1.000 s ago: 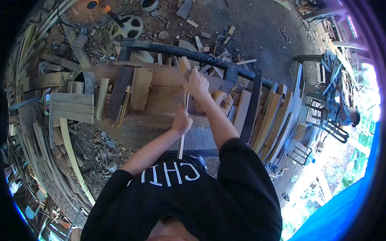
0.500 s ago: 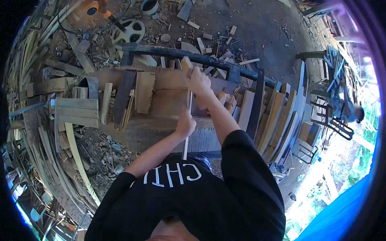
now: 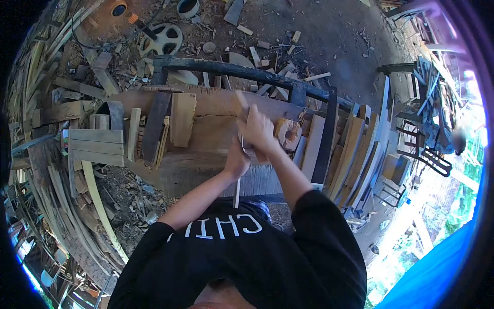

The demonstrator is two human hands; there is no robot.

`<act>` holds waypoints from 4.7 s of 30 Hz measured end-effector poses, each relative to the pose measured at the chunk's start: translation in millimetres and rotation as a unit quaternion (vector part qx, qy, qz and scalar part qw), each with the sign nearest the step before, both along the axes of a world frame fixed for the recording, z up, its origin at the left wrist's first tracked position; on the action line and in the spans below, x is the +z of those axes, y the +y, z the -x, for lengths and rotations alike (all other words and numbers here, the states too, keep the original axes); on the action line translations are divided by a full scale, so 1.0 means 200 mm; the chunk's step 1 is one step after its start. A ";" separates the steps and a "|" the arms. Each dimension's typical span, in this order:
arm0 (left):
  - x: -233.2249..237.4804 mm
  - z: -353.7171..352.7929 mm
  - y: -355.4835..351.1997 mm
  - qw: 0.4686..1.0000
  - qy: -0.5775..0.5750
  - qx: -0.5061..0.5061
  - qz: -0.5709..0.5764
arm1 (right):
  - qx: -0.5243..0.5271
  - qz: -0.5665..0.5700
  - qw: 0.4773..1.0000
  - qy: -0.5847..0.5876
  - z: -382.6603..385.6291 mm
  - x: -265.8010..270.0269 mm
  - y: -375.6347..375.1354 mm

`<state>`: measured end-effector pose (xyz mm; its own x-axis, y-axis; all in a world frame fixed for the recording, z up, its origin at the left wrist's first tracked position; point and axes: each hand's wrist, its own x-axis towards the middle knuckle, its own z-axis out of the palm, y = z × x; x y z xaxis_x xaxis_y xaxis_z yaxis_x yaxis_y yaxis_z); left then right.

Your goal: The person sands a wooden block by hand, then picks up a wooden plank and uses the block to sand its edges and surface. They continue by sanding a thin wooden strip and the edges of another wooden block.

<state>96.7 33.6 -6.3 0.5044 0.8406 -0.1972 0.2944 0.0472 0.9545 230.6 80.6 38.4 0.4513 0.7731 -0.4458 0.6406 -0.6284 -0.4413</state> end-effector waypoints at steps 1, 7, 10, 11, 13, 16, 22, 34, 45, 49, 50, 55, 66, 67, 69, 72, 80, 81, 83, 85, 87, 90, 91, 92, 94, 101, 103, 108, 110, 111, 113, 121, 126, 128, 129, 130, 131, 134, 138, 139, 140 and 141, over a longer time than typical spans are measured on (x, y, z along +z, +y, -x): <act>-0.01 -0.01 0.01 1.000 0.000 0.002 0.003 | 0.006 0.001 1.000 -0.005 0.03 0.04 -0.04; 0.03 0.02 0.01 0.982 0.170 -0.074 0.037 | -0.003 -0.026 0.999 -0.031 -0.11 -0.19 0.25; 0.07 0.00 0.02 0.984 0.174 -0.040 0.024 | -0.013 -0.026 0.999 -0.016 -0.06 -0.09 0.14; 0.06 -0.01 0.03 0.990 0.134 -0.033 0.036 | -0.019 -0.023 1.000 0.005 -0.01 -0.03 0.06; -0.03 -0.01 -0.01 0.994 0.095 -0.023 0.056 | -0.006 -0.028 1.000 0.001 0.06 0.04 -0.10; -0.15 -0.02 -0.05 0.981 0.017 0.018 0.194 | -0.027 -0.042 0.999 0.001 0.00 -0.04 -0.05; 0.05 -0.07 0.06 0.957 0.273 -0.083 0.048 | -0.123 -0.046 0.991 0.029 -0.28 -0.16 0.04; -0.06 0.10 0.25 0.960 0.017 -0.019 0.279 | -0.382 -0.202 0.800 0.416 -0.18 0.04 -0.76; -0.09 0.20 0.30 0.865 -0.107 -0.032 0.489 | -0.378 -0.204 0.815 0.389 -0.11 0.04 -0.96; -0.10 0.22 0.31 0.838 -0.136 -0.036 0.527 | -0.387 -0.190 0.818 0.381 -0.04 0.06 -1.00; -0.10 0.23 0.31 0.836 -0.134 -0.038 0.530 | -0.383 -0.186 0.827 0.368 -0.02 0.07 -1.01; -0.08 0.28 0.33 0.827 -0.172 -0.069 0.531 | -0.376 -0.179 0.849 0.326 0.11 0.08 -1.08; -0.10 0.27 0.32 0.826 -0.148 -0.055 0.541 | -0.365 -0.147 0.905 0.160 0.34 0.09 -1.09; -0.13 0.25 0.31 0.835 -0.116 -0.045 0.536 | -0.367 -0.149 0.905 0.154 0.35 0.10 -1.08; -0.13 0.23 0.29 0.870 -0.075 -0.092 0.478 | -0.363 -0.135 0.913 0.126 0.37 0.11 -1.07; -0.20 0.19 0.22 0.916 -0.065 -0.052 0.392 | -0.364 -0.161 0.912 0.105 0.39 0.04 -1.09; -0.26 0.17 0.17 0.989 0.066 -0.027 0.131 | -0.364 -0.169 0.909 0.110 0.43 0.03 -1.11; -0.25 0.18 0.16 0.989 0.063 -0.027 0.131 | -0.369 -0.163 0.909 0.109 0.43 0.03 -1.11; -0.21 0.21 0.15 0.987 0.154 0.008 0.032 | -0.374 -0.151 0.911 0.088 0.45 0.02 -1.10; -0.16 0.24 0.14 0.986 0.157 0.029 0.041 | -0.378 -0.138 0.913 0.068 0.47 0.04 -1.10; -0.16 0.29 0.17 0.981 0.196 0.000 0.003 | -0.387 -0.139 0.910 0.058 0.48 0.05 -1.09; -0.23 0.29 0.19 0.985 0.168 0.026 -0.015 | -0.384 -0.146 0.910 0.060 0.49 0.06 -1.09; -0.26 0.29 0.20 0.985 0.167 0.026 -0.012 | -0.384 -0.144 0.910 0.059 0.48 0.06 -1.09; -0.29 0.28 0.21 0.987 0.157 0.039 -0.012 | -0.381 -0.145 0.912 0.056 0.48 0.06 -1.09; -0.26 0.29 0.22 0.987 0.149 0.052 -0.007 | -0.378 -0.139 0.914 0.054 0.49 0.07 -1.09; -0.32 0.30 0.26 0.986 -0.004 0.073 0.149 | -0.391 -0.155 0.904 0.073 0.52 0.03 -1.13; -0.26 0.32 0.24 0.976 -0.091 0.080 0.180 | -0.392 -0.162 0.902 0.082 0.52 0.05 -1.12; -0.15 0.34 0.24 0.965 -0.161 0.046 0.200 | -0.390 -0.155 0.906 0.056 0.52 0.04 -1.13; -0.15 0.34 0.24 0.969 -0.156 0.052 0.182 | -0.393 -0.159 0.904 0.062 0.52 0.04 -1.14; -0.17 0.35 0.24 0.973 -0.151 0.057 0.165 | -0.396 -0.161 0.901 0.068 0.52 0.04 -1.14; -0.22 0.36 0.24 0.970 -0.161 0.045 0.178 | -0.391 -0.177 0.900 0.068 0.52 0.02 -1.15; -0.17 0.38 0.17 0.959 -0.183 0.044 0.214 | -0.389 -0.206 0.897 0.045 0.53 0.02 -1.15; -0.11 0.38 0.13 0.952 -0.168 0.038 0.254 | -0.389 -0.208 0.895 0.062 0.53 0.02 -1.15; -0.12 0.36 0.10 0.945 -0.177 0.049 0.272 | -0.387 -0.217 0.895 0.048 0.53 0.01 -1.15; -0.10 0.35 0.09 0.938 -0.181 0.058 0.291 | -0.389 -0.223 0.893 0.036 0.53 0.00 -1.15; -0.09 0.35 0.08 0.927 -0.183 0.059 0.320 | -0.385 -0.226 0.894 0.034 0.53 -0.01 -1.15; -0.07 0.35 0.07 0.927 -0.189 0.061 0.319 | -0.384 -0.226 0.895 0.031 0.53 -0.02 -1.15; -0.14 0.32 0.08 0.874 -0.179 0.012 0.452 | -0.381 -0.232 0.894 0.037 0.53 -0.01 -1.15; 0.11 0.35 0.10 0.771 -0.171 0.007 0.613 | -0.381 -0.222 0.895 0.058 0.53 0.02 -1.13; 0.11 0.35 0.10 0.770 -0.178 0.009 0.612 | -0.382 -0.221 0.896 0.059 0.53 0.03 -1.13; 0.12 0.36 0.11 0.764 -0.168 -0.011 0.623 | -0.381 -0.227 0.895 0.053 0.53 0.03 -1.13; 0.11 0.37 0.11 0.757 -0.158 -0.031 0.633 | -0.375 -0.229 0.897 0.052 0.53 0.03 -1.13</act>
